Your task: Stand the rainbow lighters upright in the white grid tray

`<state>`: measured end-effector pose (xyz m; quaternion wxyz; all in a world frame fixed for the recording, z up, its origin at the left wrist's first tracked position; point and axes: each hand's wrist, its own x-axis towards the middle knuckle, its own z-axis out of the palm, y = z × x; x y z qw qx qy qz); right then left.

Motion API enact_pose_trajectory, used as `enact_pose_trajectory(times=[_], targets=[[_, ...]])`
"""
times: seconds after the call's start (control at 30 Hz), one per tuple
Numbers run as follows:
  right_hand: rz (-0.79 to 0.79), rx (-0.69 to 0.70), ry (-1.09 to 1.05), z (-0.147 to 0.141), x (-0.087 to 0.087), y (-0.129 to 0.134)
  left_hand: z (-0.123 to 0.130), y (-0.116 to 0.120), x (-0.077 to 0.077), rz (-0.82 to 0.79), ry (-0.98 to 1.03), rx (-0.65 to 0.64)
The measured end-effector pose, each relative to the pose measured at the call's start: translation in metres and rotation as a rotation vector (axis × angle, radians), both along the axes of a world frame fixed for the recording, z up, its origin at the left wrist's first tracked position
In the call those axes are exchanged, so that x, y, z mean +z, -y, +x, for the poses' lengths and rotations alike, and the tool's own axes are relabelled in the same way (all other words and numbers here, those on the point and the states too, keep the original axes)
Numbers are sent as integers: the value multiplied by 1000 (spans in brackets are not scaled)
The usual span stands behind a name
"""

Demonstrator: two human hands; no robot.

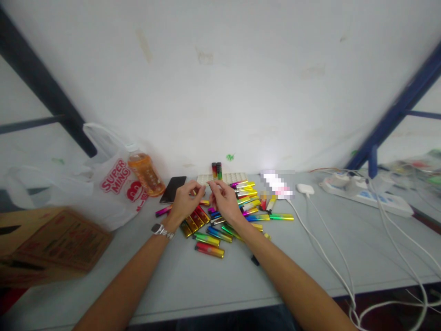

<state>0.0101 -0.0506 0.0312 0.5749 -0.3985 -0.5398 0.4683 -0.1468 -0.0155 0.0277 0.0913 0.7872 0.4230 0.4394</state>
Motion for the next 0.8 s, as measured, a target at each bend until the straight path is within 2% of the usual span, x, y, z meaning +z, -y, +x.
enact_pose_trajectory(times=[0.23,0.43,0.8], targets=[[52,-164,62,2,-8,-3,-6,-4,1,-66,-173,-23],[6,-154,-64,0,-13,-5,-7,-5,0,-126,-284,-63],[18,-337,84,0,-14,-4,-7,-4,-1,-180,-345,-55]])
